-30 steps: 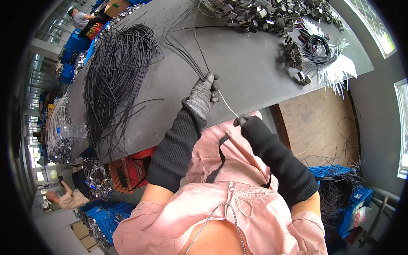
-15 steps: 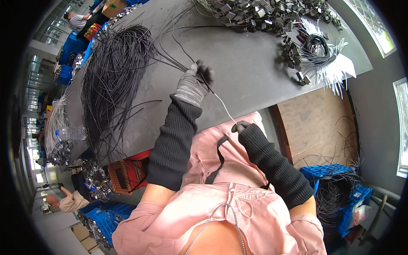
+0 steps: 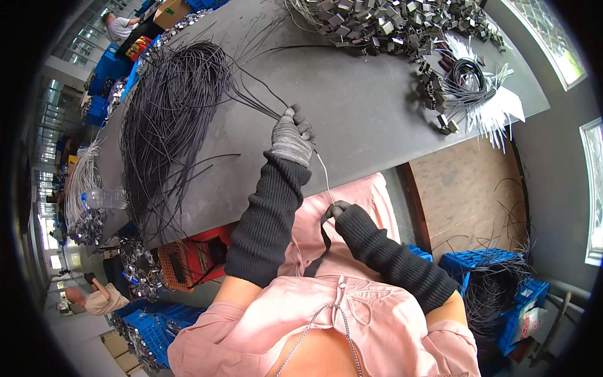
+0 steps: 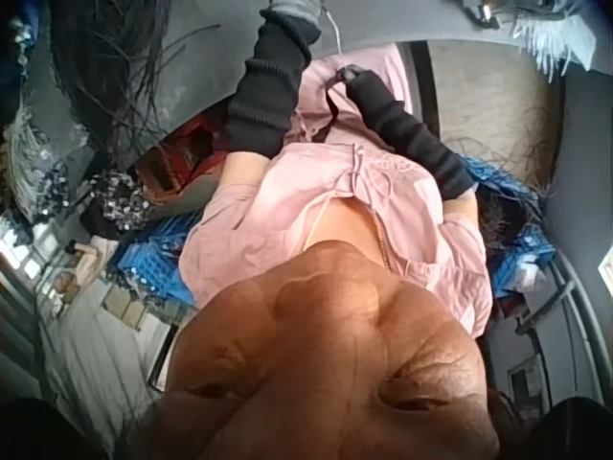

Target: The recorder is seen assembling electrical cable harnesses by organizing, bundling, and processing wires at a manual assembly station.

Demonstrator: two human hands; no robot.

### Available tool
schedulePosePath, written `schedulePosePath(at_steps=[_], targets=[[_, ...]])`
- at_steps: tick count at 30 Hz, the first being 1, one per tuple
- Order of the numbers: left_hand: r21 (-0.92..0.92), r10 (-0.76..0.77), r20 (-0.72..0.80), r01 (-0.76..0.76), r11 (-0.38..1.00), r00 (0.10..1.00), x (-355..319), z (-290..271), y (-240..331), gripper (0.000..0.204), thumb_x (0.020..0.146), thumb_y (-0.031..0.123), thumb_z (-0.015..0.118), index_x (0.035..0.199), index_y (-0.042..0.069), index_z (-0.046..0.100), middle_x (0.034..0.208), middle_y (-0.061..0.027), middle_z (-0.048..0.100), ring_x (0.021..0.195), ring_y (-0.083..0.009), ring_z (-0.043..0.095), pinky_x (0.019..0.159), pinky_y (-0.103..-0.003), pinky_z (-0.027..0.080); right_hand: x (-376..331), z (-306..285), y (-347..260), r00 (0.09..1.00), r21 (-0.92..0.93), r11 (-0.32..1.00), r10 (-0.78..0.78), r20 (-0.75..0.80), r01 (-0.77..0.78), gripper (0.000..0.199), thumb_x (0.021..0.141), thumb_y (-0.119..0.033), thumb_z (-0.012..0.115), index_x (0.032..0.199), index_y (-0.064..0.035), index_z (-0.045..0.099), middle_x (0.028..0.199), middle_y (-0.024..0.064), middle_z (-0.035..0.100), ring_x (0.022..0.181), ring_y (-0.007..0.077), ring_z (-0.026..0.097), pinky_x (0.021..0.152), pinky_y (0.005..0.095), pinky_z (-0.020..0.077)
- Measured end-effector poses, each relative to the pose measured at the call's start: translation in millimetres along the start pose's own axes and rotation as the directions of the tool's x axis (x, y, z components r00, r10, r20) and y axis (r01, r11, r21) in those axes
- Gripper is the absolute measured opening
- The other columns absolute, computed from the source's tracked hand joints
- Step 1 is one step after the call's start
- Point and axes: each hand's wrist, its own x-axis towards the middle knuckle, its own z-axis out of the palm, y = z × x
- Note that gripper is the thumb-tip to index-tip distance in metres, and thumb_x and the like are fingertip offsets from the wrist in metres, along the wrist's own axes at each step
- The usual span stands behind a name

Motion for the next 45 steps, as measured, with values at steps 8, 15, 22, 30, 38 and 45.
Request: schedulePosePath(at_steps=[8, 15, 22, 30, 38, 45], targets=[[0.232, -0.154, 0.098, 0.128, 0.964, 0.983, 7.9, -27.4, -7.7, 0.017, 0.090, 0.026, 0.051, 0.092, 0.009, 0.055, 0.062, 0.0022, 0.040, 0.048, -0.0091, 0.033, 0.040, -0.021, 0.029, -9.9, -8.0, 8.6, 0.998, 0.002, 1.000, -0.003, 0.057, 0.003, 0.016, 0.073, 0.002, 0.045, 0.087, -0.0004, 0.053, 0.086, 0.0175, 0.056, 0.075, 0.0320, 0.056, 0.067, 0.0378, 0.0464], [0.239, -0.067, -0.032, 0.073, 0.968, 0.997, 6.3, -24.5, -12.5, 0.018, 0.091, 0.033, 0.047, 0.091, 0.015, 0.051, 0.060, 0.0058, 0.037, 0.042, -0.0068, 0.027, 0.036, -0.022, 0.026, 3.6, -8.5, 18.3, 1.000, -0.110, 0.994, 0.009, 0.002, -0.009, 0.022, 0.066, 0.005, 0.047, 0.086, -0.0018, 0.055, 0.080, 0.0165, 0.057, 0.072, 0.0316, 0.056, 0.066, 0.0361, 0.0471], [0.273, 0.046, -0.062, -0.027, 0.962, 0.997, 45.3, -62.6, -20.8, 0.016, 0.091, 0.033, 0.045, 0.095, 0.018, 0.050, 0.057, 0.0023, 0.038, 0.036, -0.0123, 0.032, 0.031, -0.027, 0.027, 18.6, -13.4, 4.4, 0.999, -0.157, 0.988, 0.023, 0.028, -0.018, 0.012, 0.072, -0.003, 0.050, 0.082, -0.0024, 0.057, 0.081, 0.0150, 0.058, 0.074, 0.0308, 0.057, 0.068, 0.0376, 0.0467], [0.255, -0.023, -0.045, 0.033, 0.966, 0.999, 19.7, -28.0, -2.9, 0.016, 0.089, 0.031, 0.047, 0.095, 0.017, 0.051, 0.057, 0.0006, 0.039, 0.039, -0.0136, 0.036, 0.034, -0.029, 0.029, 19.4, 5.1, 0.7, 0.999, -0.103, 0.994, 0.038, 0.004, -0.038, 0.012, 0.073, 0.000, 0.049, 0.082, -0.0019, 0.056, 0.081, 0.0144, 0.059, 0.072, 0.0294, 0.058, 0.065, 0.0352, 0.0481], [0.155, -0.052, -0.006, 0.052, 0.987, 0.999, 37.7, -51.4, -13.6, 0.016, 0.091, 0.023, 0.048, 0.090, 0.009, 0.056, 0.061, 0.0035, 0.042, 0.046, -0.0093, 0.036, 0.041, -0.023, 0.033, -5.6, 6.9, 24.3, 0.995, -0.163, 0.984, 0.084, 0.062, -0.073, 0.015, 0.073, 0.002, 0.047, 0.084, -0.0026, 0.056, 0.082, 0.0145, 0.060, 0.072, 0.0300, 0.059, 0.065, 0.0358, 0.0489], [0.195, -0.071, -0.033, 0.076, 0.978, 0.997, 45.9, -64.5, -32.0, 0.016, 0.091, 0.032, 0.046, 0.089, 0.017, 0.052, 0.060, 0.0057, 0.038, 0.041, -0.0086, 0.031, 0.035, -0.024, 0.028, 3.7, 11.1, 17.0, 0.994, -0.199, 0.978, 0.081, 0.071, -0.066, 0.017, 0.071, 0.000, 0.048, 0.085, -0.0036, 0.057, 0.085, 0.0148, 0.059, 0.079, 0.0308, 0.058, 0.069, 0.0376, 0.0471]])
